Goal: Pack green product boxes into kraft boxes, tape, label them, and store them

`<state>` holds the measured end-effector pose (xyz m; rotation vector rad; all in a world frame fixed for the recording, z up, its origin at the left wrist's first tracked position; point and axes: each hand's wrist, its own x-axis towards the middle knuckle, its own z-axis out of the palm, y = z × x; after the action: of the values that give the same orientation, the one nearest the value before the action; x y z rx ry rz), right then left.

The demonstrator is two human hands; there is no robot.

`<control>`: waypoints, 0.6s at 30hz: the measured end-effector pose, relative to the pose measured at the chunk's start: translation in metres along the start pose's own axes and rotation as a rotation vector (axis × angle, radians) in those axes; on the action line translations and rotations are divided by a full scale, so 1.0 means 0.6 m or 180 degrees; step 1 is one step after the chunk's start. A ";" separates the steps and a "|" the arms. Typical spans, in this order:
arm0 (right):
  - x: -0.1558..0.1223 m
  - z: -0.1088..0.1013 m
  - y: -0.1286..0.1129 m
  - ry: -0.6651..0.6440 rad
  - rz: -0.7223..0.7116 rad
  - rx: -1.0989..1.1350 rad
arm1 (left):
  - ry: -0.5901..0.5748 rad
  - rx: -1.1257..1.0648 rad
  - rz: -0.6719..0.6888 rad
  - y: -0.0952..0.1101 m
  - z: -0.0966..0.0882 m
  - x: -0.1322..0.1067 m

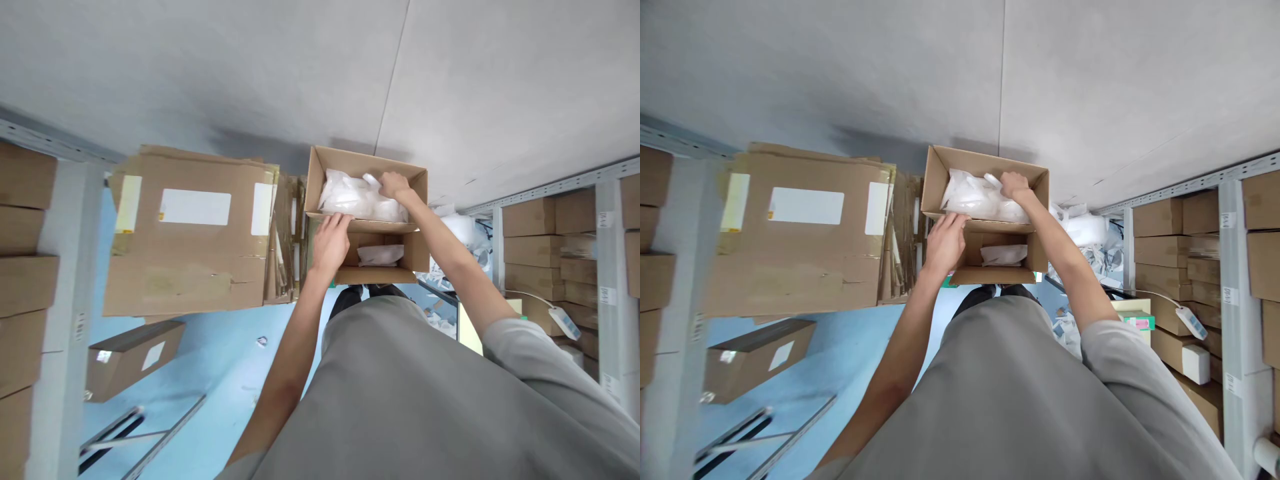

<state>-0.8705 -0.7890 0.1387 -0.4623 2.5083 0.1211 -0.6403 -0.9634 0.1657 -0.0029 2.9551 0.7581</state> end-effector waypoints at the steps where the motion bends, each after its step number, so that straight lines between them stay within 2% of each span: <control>1: -0.027 -0.012 0.001 0.0385 -0.0068 0.0187 | 0.0010 -0.0014 0.0011 -0.001 0.000 -0.001; 3: -0.105 -0.031 0.005 0.1137 -0.0187 0.0612 | 0.0017 -0.0050 0.0033 -0.003 0.002 -0.004; 5: -0.208 -0.041 0.009 0.1646 -0.0259 0.0985 | 0.0020 -0.0115 0.0056 -0.005 0.003 -0.005; 8: -0.366 -0.029 0.008 0.2053 -0.0291 0.1377 | 0.0037 -0.0255 0.0085 -0.010 0.006 -0.004; 10: -0.438 0.000 -0.004 0.2084 -0.0348 0.1473 | 0.0054 -0.0318 0.0093 -0.013 0.009 -0.003; 11: -0.458 0.018 -0.015 0.1969 -0.0398 0.1449 | 0.0062 -0.0338 0.0098 -0.015 0.010 -0.002; 13: -0.468 0.057 -0.042 0.1498 -0.0482 0.1245 | 0.0071 -0.0385 0.0118 -0.018 0.013 0.000; 16: -0.443 0.103 -0.080 0.0593 -0.0388 0.0739 | 0.0106 -0.0526 0.0168 -0.025 0.013 0.001; 18: -0.434 0.123 -0.087 0.0306 -0.0266 0.0591 | 0.0213 -0.0627 0.0181 -0.031 0.009 -0.005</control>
<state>-0.6123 -0.7460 0.2243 -0.5057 2.5589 -0.1689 -0.6364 -0.9770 0.1522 0.0431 2.9399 1.0743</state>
